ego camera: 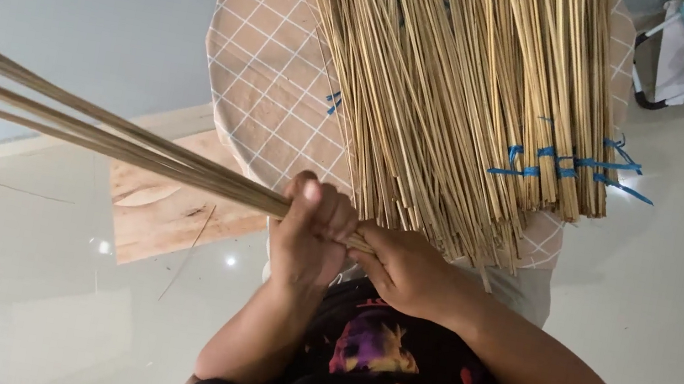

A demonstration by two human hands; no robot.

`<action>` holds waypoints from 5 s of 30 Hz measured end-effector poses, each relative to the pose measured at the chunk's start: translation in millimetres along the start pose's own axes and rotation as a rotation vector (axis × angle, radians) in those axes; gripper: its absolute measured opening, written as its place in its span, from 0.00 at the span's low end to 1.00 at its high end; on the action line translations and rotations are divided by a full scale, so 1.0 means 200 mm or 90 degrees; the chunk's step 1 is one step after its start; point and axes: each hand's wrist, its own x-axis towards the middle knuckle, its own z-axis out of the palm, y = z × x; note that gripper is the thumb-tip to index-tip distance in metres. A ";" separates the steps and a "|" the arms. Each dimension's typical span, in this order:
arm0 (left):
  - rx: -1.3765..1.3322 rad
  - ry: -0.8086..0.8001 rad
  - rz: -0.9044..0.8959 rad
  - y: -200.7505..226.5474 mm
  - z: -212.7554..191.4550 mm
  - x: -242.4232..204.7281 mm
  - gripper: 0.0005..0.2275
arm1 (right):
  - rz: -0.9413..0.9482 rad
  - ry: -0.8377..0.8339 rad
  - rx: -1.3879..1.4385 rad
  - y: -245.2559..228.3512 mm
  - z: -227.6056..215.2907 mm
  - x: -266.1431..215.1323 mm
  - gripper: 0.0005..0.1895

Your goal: Gathering thin bamboo sticks into small bundles and securing them with blue plastic ties.

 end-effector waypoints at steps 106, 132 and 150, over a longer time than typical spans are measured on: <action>0.324 -0.399 0.016 0.10 0.12 0.03 0.21 | 0.214 -0.091 0.270 0.20 0.05 -0.12 0.13; 1.371 -0.229 -0.026 0.24 -0.36 0.88 0.15 | 0.052 -0.067 -0.779 0.62 -1.13 1.49 0.15; 1.449 -0.188 0.203 0.21 -0.39 0.85 0.18 | 0.266 0.323 -0.366 1.23 -1.25 2.07 0.06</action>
